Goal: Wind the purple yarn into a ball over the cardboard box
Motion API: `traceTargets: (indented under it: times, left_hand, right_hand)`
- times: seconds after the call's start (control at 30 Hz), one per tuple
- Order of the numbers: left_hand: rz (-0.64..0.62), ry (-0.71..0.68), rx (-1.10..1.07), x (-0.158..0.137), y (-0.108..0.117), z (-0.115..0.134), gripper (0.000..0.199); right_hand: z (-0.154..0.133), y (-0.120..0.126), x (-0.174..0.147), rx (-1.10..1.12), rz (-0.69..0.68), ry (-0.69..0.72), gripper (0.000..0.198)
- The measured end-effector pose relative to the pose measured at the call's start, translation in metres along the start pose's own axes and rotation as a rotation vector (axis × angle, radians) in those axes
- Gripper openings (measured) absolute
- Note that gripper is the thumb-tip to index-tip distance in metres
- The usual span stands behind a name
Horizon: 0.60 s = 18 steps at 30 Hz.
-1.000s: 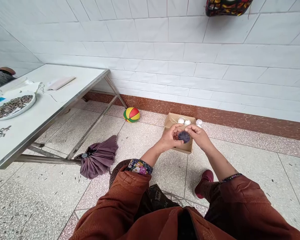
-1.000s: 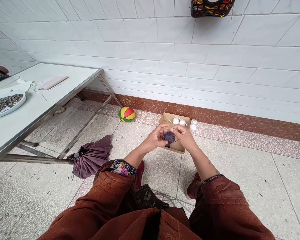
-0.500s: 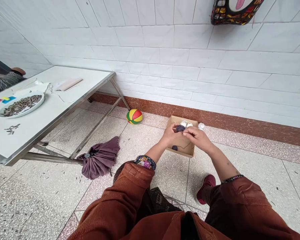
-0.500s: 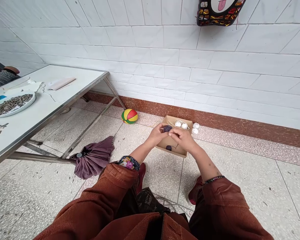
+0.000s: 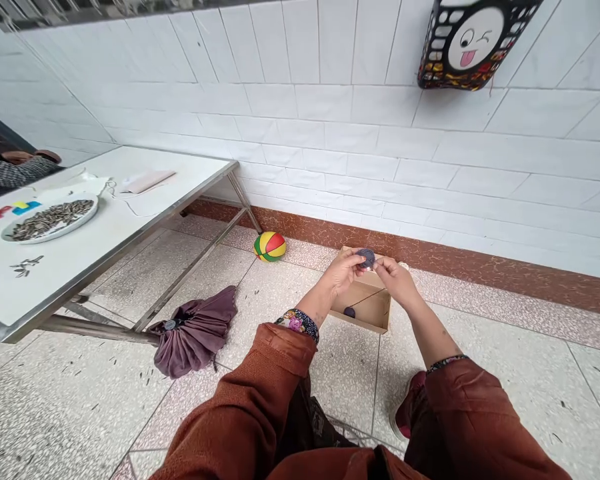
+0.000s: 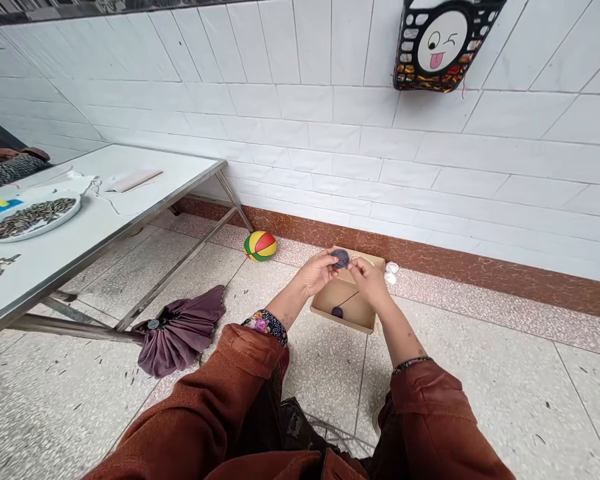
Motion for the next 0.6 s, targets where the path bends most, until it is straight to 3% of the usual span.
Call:
traceTargets:
  times: [0.1, 0.2, 0.37, 0.5, 0.6]
  left_hand:
    - [0.14, 0.036, 0.115, 0.004, 0.012, -0.002, 0.03]
    - [0.183, -0.077, 0.349, 0.004, 0.017, 0.0, 0.033]
    - [-0.004, -0.17, 0.665, 0.001, 0.004, -0.008, 0.045]
    - [-0.231, -0.141, 0.575, -0.006, -0.014, -0.015, 0.083]
    - [-0.347, -0.099, 0.413, -0.011, -0.027, -0.013, 0.085]
  right_hand:
    - [-0.009, -0.003, -0.009, -0.043, -0.096, 0.032, 0.029]
    - [-0.021, 0.001, -0.014, 0.01, -0.172, 0.104, 0.025]
    - [-0.027, 0.02, -0.007, 0.075, -0.121, 0.206, 0.023]
    - [-0.008, 0.029, 0.0, 0.144, -0.043, 0.126, 0.027]
    - [0.01, 0.033, 0.002, 0.178, -0.001, 0.03, 0.032]
Point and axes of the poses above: each hand's wrist, its own x-axis towards the middle knuckle, its own y-axis out of the back of the hand, z = x × y, the point moved 4 cm from there along x, towards the middle knuckle, and after that the axes turned 2 degrees about -z, right-handed, at the moved point
